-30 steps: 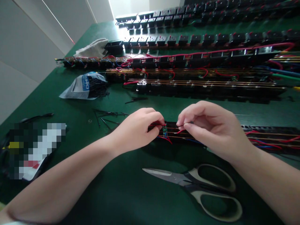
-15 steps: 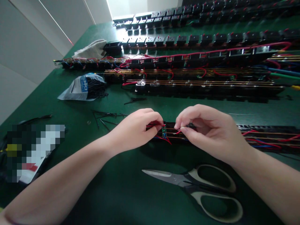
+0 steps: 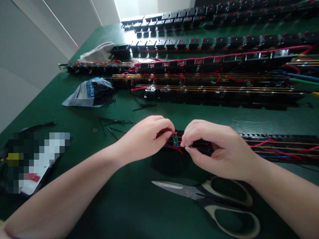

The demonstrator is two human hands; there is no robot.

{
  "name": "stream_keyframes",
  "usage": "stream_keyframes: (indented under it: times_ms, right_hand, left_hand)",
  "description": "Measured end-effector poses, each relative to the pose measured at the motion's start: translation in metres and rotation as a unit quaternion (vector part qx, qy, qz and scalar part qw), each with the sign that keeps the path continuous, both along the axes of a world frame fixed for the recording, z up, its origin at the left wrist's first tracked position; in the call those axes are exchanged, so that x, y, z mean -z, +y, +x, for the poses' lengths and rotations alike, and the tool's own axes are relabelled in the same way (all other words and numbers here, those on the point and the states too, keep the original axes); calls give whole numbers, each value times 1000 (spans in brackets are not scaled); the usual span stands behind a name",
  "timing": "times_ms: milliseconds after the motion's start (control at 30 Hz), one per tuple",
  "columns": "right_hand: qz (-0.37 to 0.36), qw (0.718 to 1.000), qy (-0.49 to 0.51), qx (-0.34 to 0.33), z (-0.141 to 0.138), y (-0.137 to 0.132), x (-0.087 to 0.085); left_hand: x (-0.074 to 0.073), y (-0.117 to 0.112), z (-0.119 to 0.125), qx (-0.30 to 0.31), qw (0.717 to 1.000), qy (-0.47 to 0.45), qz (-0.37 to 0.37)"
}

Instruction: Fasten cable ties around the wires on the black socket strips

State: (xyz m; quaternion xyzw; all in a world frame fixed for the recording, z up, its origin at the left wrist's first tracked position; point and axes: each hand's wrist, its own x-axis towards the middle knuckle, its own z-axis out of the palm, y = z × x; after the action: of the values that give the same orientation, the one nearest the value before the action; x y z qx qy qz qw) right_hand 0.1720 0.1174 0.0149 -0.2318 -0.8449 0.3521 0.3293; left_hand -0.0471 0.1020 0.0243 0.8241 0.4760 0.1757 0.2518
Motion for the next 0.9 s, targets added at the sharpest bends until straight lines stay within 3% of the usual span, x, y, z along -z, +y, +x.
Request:
stream_keyframes:
  times_ms: [233,433,767,900]
  right_hand:
    - [58,997,-26,-32,-4,1,1]
    - [103,992,-65,-14,-7,1,4]
    - [102,992,-78,6,-8,-1,2]
    - [109,990,-86,15,-8,-2,3]
  left_hand:
    - [2,-1,1,-25,999,32,14]
    - [3,-3,2,-21,998,50,28]
    - [3,-5,5,-24,994,102,31]
    - [3,-4,3,9,994,106,30]
